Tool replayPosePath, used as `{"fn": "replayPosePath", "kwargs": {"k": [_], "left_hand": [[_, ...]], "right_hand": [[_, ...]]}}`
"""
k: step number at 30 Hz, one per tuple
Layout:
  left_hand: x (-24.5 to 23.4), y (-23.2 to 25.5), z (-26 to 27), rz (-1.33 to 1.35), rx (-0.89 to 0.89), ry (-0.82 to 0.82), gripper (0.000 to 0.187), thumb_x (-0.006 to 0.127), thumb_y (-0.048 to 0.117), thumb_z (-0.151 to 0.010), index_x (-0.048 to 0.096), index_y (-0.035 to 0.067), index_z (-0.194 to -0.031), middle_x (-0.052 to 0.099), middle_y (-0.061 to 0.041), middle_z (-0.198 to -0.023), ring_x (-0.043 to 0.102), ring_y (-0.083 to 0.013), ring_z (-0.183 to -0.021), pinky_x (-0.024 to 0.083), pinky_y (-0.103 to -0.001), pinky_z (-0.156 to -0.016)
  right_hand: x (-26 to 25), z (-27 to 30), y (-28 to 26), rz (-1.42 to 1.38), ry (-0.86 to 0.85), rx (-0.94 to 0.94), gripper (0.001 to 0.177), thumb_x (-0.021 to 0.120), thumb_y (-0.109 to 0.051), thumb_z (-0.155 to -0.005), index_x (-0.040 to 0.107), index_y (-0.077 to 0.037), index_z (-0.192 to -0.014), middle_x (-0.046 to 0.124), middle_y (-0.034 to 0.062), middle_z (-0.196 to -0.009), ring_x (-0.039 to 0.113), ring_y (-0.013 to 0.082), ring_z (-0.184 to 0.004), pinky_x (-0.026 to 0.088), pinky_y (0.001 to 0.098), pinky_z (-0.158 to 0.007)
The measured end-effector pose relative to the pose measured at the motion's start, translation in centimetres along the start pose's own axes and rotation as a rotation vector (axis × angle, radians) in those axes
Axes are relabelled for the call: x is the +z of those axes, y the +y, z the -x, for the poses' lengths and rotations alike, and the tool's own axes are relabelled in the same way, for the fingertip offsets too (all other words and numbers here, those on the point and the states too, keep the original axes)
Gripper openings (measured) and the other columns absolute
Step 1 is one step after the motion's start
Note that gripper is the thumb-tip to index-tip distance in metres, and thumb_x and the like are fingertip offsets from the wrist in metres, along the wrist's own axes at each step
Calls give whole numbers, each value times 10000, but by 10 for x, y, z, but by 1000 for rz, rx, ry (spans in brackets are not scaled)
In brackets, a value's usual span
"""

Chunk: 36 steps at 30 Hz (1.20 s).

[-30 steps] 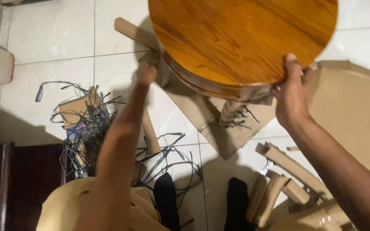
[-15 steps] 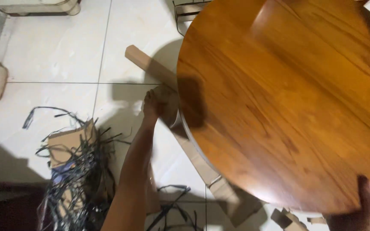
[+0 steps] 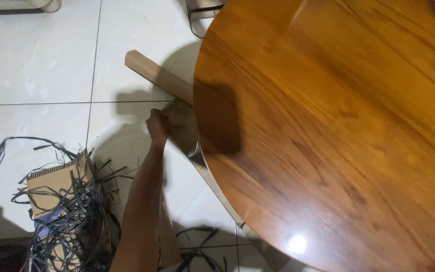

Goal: Wrapping a wooden table leg with cardboard strips and securing them with plastic ties for protection.

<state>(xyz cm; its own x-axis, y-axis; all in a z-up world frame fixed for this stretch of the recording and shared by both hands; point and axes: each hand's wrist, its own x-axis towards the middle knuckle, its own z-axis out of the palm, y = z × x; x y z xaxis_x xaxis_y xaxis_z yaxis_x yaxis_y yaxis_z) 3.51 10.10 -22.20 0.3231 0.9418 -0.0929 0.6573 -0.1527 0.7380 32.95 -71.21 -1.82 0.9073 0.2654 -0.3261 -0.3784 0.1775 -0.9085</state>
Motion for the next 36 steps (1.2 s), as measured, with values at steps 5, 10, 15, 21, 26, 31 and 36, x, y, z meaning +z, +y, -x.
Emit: {"fn": "replayPosePath", "kwargs": {"k": [5, 10, 15, 21, 26, 31, 36], "left_hand": [[7, -19, 33, -153, 276, 156, 138, 565, 98, -934, 547, -31, -889, 632, -164, -711, 601, -341, -593, 517, -441, -597], [1, 5, 122, -163, -46, -54, 360, 618, 15, -963, 492, -71, -1288, 580, -166, -1081, 660, -250, -868, 630, -317, -716], [13, -7, 232, -34, -149, -39, 278, 620, 136, -998, 520, -34, -1195, 612, -208, -1086, 628, -346, -1020, 496, -452, -956], [-6, 14, 319, 748, -547, 41, 128, 517, 80, -939, 503, 41, -1060, 471, -99, -1115, 519, -226, -939, 523, -336, -835], [-3, -54, 416, -187, -301, -109, 427, 644, 320, -975, 632, -89, -1098, 718, -184, -921, 701, -280, -708, 581, -344, -668], [-8, -55, 445, -60, -514, -8, 330, 691, 192, -948, 559, -58, -1119, 629, -231, -1059, 659, -378, -906, 556, -487, -855], [-51, 75, 442, 35, -274, 99, 500, 627, 342, -940, 489, 59, -1329, 484, -163, -1327, 493, -326, -1168, 423, -491, -972]], "right_hand": [[141, 58, -14, -66, 5, 42, 505, 570, -579, -1166, 616, -214, -1511, 735, -51, -1392, 725, 109, -1192, 583, 308, -968], [209, 68, -100, 490, -162, -296, 310, 246, -251, -1278, 417, -36, -1421, 557, 148, -1394, 599, 231, -1162, 524, 309, -939], [203, 64, -144, 356, -47, -191, 599, 354, -484, -1071, 358, -85, -1517, 441, 107, -1554, 464, 211, -1366, 382, 345, -1113], [189, 74, -165, 384, -10, -161, 708, 347, -460, -1071, 228, 39, -1559, 258, 261, -1634, 313, 389, -1499, 271, 475, -1206], [190, 100, -180, 377, -10, -66, 748, 286, -497, -1020, 170, -47, -1607, 180, 207, -1680, 218, 386, -1535, 195, 531, -1211], [201, 121, -182, 420, 38, -83, 747, 353, -494, -992, 191, -67, -1583, 231, 265, -1637, 297, 443, -1485, 286, 592, -1165], [197, 116, -180, 380, 39, -49, 676, 372, -523, -1000, 323, -90, -1517, 292, 196, -1642, 314, 368, -1492, 255, 514, -1184]]}}
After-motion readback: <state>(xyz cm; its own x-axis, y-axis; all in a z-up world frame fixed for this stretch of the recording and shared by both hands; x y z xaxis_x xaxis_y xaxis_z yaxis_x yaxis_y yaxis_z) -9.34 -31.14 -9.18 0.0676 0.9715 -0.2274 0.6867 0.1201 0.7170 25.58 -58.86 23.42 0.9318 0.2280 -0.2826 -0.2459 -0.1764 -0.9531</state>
